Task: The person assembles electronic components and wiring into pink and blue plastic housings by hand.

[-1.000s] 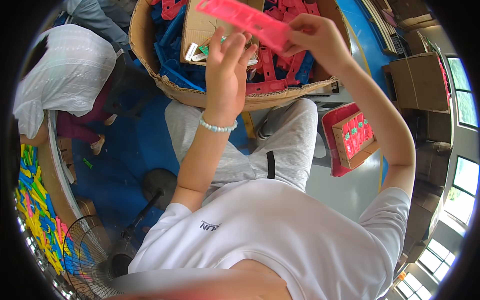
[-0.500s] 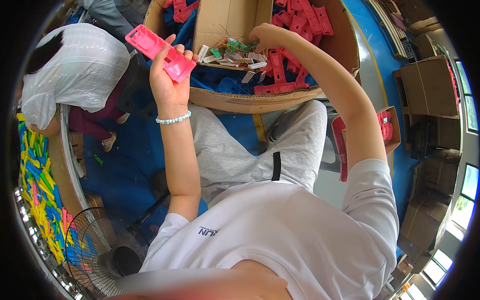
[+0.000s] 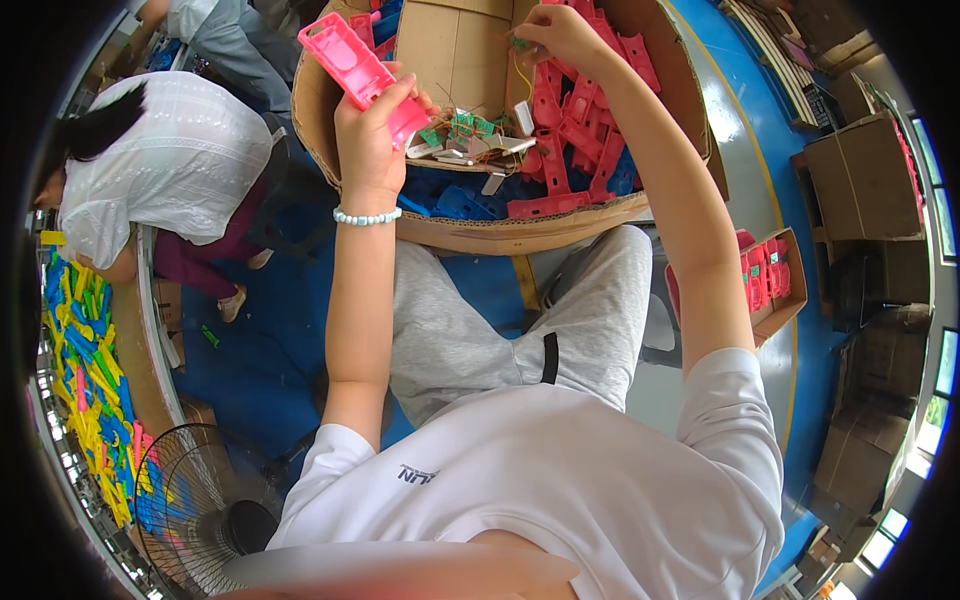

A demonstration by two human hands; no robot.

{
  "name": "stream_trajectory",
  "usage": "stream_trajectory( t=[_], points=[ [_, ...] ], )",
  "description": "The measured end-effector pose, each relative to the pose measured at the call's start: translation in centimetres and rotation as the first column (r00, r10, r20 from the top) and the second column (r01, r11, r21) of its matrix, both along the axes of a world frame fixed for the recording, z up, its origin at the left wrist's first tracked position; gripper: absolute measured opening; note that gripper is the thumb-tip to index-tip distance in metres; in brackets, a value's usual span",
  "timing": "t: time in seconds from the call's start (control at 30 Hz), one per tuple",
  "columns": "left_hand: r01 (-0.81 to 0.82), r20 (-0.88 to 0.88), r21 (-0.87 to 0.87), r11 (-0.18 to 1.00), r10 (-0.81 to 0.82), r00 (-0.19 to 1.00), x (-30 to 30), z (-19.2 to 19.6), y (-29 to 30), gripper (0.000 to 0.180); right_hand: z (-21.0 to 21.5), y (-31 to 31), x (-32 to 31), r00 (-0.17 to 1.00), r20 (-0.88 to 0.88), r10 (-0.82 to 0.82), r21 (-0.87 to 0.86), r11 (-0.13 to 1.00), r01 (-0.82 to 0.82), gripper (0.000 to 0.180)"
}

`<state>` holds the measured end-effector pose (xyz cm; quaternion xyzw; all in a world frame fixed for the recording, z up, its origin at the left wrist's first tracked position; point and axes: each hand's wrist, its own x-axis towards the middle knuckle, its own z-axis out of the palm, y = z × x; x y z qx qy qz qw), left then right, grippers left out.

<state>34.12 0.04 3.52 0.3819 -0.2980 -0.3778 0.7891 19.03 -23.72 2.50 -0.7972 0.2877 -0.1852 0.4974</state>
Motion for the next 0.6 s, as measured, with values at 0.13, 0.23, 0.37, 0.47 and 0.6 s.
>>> stream_trajectory(
  t=[0.13,0.23,0.37,0.47,0.6],
  points=[
    [-0.050,0.198,-0.011,0.999,0.052,0.979,-0.5,0.7,-4.1,0.024,1.8,1.0,0.7,0.892,0.432,-0.131,0.392,0.918,-0.055,0.016],
    [-0.105,0.361,0.027,0.994,0.088,0.928,0.2,0.4,-7.3,0.026,1.0,2.1,1.9,0.832,0.544,-0.104,0.393,0.908,-0.143,0.015],
    [-0.034,0.504,0.049,0.998,0.004,0.864,1.5,-0.2,-10.0,0.030,-1.1,2.4,2.7,0.716,0.683,-0.145,0.329,0.936,-0.124,0.015],
    [-0.059,0.505,0.057,0.997,0.022,0.863,2.5,-1.0,-9.5,0.032,0.2,5.8,3.6,0.707,0.677,-0.203,0.314,0.949,-0.028,0.017],
    [-0.087,0.455,-0.026,0.996,0.089,0.886,1.7,-1.4,-9.6,0.033,-0.4,5.2,3.2,0.704,0.698,-0.128,0.227,0.973,-0.048,0.015]
  ],
)
